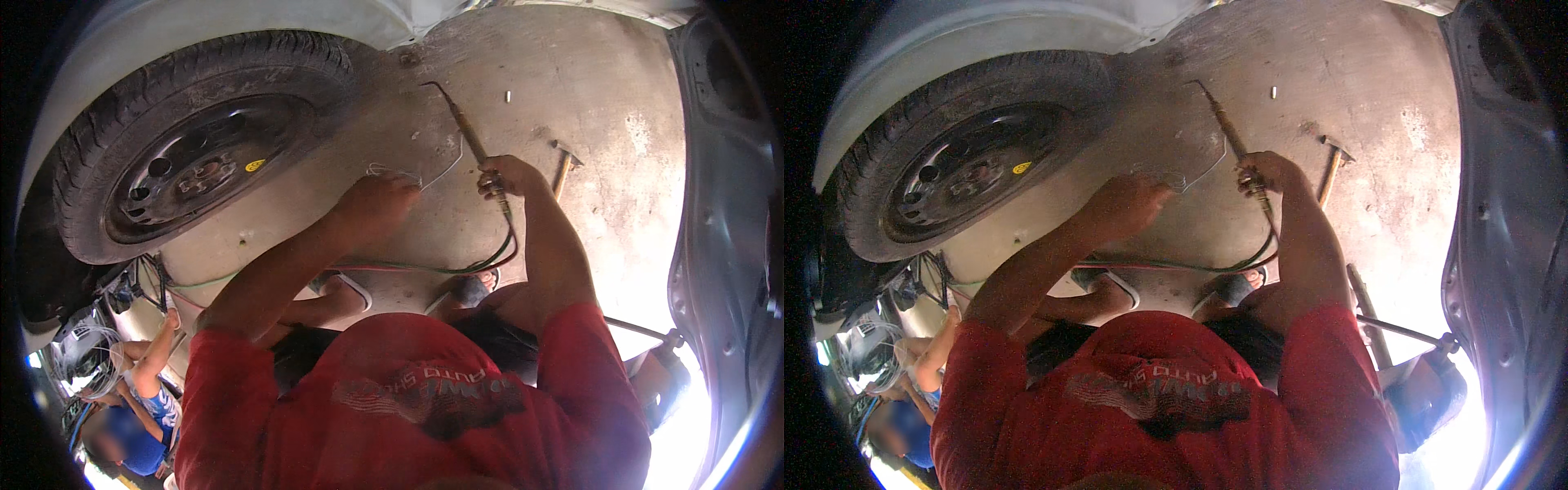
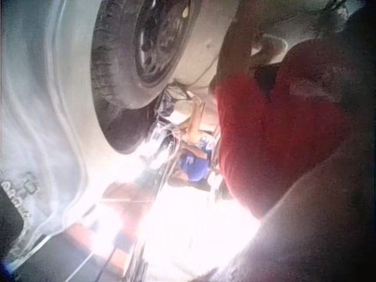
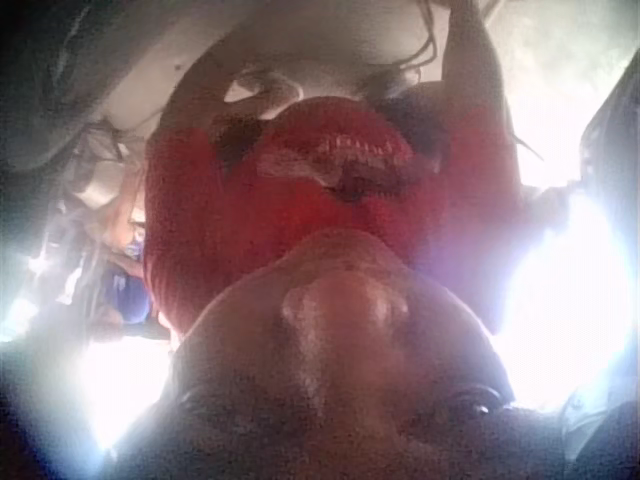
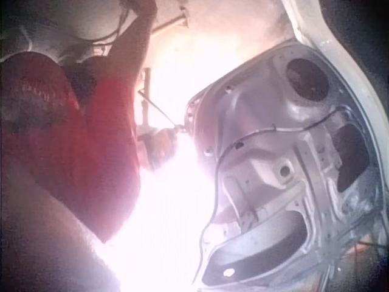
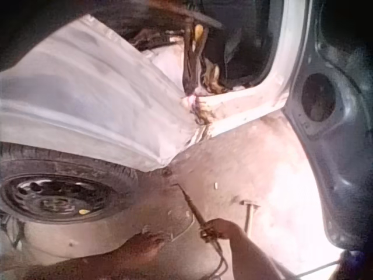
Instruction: The person welds the inner wheel arch area of a car using a handheld welding torch and filler rod. They repeatedly apply weld beads along the seam, pause to inspect, and adjust the panel alignment.
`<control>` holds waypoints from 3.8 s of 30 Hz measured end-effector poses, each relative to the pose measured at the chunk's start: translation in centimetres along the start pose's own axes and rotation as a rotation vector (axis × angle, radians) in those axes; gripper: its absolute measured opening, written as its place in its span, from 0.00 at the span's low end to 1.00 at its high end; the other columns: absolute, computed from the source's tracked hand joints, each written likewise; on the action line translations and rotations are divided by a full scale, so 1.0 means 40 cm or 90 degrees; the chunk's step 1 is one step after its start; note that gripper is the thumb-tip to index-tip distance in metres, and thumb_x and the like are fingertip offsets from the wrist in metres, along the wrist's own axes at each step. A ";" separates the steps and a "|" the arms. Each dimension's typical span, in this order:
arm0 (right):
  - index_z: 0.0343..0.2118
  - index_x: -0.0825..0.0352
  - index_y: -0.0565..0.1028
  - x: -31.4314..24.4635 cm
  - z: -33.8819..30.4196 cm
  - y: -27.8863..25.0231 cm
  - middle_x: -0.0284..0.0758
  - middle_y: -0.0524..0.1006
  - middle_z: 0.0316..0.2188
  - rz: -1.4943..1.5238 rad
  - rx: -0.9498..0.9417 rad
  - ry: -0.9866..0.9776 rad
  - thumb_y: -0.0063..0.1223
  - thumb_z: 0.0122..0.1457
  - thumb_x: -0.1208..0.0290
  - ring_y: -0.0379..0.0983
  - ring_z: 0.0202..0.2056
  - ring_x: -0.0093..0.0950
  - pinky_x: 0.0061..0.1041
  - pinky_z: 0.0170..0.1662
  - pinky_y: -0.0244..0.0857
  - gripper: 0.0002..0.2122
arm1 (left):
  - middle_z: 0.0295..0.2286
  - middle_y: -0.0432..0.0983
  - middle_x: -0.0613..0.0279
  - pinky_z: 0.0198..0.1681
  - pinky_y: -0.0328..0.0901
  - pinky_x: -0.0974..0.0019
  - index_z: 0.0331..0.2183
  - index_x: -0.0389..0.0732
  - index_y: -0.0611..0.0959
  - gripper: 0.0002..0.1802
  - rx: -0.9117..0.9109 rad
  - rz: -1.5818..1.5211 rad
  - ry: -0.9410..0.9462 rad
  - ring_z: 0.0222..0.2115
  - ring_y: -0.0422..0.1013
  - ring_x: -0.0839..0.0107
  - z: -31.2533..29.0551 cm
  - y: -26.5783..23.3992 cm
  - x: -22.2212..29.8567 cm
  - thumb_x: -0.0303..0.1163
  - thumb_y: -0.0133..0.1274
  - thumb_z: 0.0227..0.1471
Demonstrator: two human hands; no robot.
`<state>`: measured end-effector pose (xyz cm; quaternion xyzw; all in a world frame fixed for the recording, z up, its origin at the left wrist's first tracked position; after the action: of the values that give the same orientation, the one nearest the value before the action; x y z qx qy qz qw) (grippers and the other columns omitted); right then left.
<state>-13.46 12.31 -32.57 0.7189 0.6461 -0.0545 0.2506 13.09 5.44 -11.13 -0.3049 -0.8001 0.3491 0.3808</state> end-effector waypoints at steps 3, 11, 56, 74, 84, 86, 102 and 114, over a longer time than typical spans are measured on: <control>0.39 0.70 0.78 -0.051 -0.103 0.104 0.38 0.82 0.33 0.204 -0.064 -0.146 0.55 0.68 0.65 0.79 0.32 0.31 0.32 0.34 0.74 0.11 | 0.55 0.73 0.47 0.58 0.67 0.44 0.60 0.42 0.74 0.24 -0.017 0.127 -0.062 0.56 0.70 0.49 0.061 0.267 -0.167 0.28 0.48 0.63; 0.44 0.68 0.77 -0.059 -0.417 0.336 0.35 0.79 0.35 0.379 0.065 -0.205 0.56 0.69 0.65 0.73 0.26 0.22 0.23 0.30 0.71 0.10 | 0.66 0.63 0.53 0.67 0.58 0.43 0.68 0.45 0.65 0.27 0.016 0.117 -0.207 0.66 0.60 0.51 0.162 0.511 -0.312 0.35 0.40 0.70; 0.36 0.60 0.75 -0.068 -0.627 0.317 0.33 0.78 0.26 0.469 0.225 -0.394 0.52 0.71 0.60 0.67 0.18 0.17 0.17 0.19 0.62 0.10 | 0.28 0.79 0.37 0.38 0.70 0.45 0.29 0.33 0.82 0.26 0.323 -0.510 -0.122 0.33 0.78 0.41 0.160 0.082 -0.076 0.47 0.48 0.67; 0.50 0.55 0.69 -0.174 -0.643 0.298 0.46 0.75 0.54 0.511 0.144 -0.544 0.53 0.61 0.83 0.78 0.33 0.28 0.27 0.33 0.71 0.17 | 0.29 0.76 0.61 0.34 0.68 0.64 0.46 0.41 0.79 0.12 0.463 -0.664 -0.001 0.28 0.71 0.75 0.122 -0.223 0.028 0.36 0.57 0.63; 0.41 0.57 0.71 -0.168 -0.649 0.279 0.44 0.79 0.44 0.546 0.190 -0.520 0.55 0.68 0.73 0.75 0.23 0.24 0.24 0.23 0.68 0.04 | 0.28 0.78 0.60 0.35 0.69 0.66 0.57 0.40 0.73 0.21 0.594 -0.588 0.049 0.28 0.74 0.73 0.117 -0.361 0.083 0.39 0.52 0.68; 0.40 0.57 0.71 -0.168 -0.655 0.278 0.45 0.79 0.44 0.537 0.206 -0.545 0.54 0.68 0.73 0.74 0.21 0.24 0.24 0.22 0.68 0.03 | 0.28 0.79 0.60 0.35 0.70 0.66 0.60 0.40 0.73 0.23 0.615 -0.560 0.054 0.29 0.74 0.73 0.108 -0.393 0.094 0.38 0.51 0.69; 0.36 0.60 0.68 -0.335 -0.867 0.435 0.49 0.79 0.40 0.464 0.003 -0.701 0.59 0.63 0.79 0.74 0.18 0.23 0.20 0.18 0.68 0.10 | 0.46 0.81 0.48 0.38 0.75 0.68 0.63 0.31 0.71 0.23 0.860 -0.538 0.067 0.35 0.80 0.70 0.171 -0.539 0.105 0.27 0.45 0.70; 0.35 0.60 0.67 -0.368 -0.769 0.434 0.47 0.80 0.41 0.464 -0.133 -0.706 0.63 0.61 0.79 0.75 0.19 0.25 0.24 0.19 0.70 0.12 | 0.35 0.80 0.54 0.31 0.73 0.66 0.44 0.34 0.77 0.10 0.803 -0.440 -0.050 0.27 0.79 0.70 0.205 -0.512 0.073 0.25 0.42 0.70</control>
<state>-6.74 11.61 5.09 0.7287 0.1394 -0.2650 0.6158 0.25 -6.71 2.39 0.2569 -0.5101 0.6148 0.5439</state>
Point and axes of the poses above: each hand's wrist, its own z-axis towards the middle knuckle, its own y-axis out of the palm, x = y × z, the point moved 6 cm from there along z, towards the middle knuckle
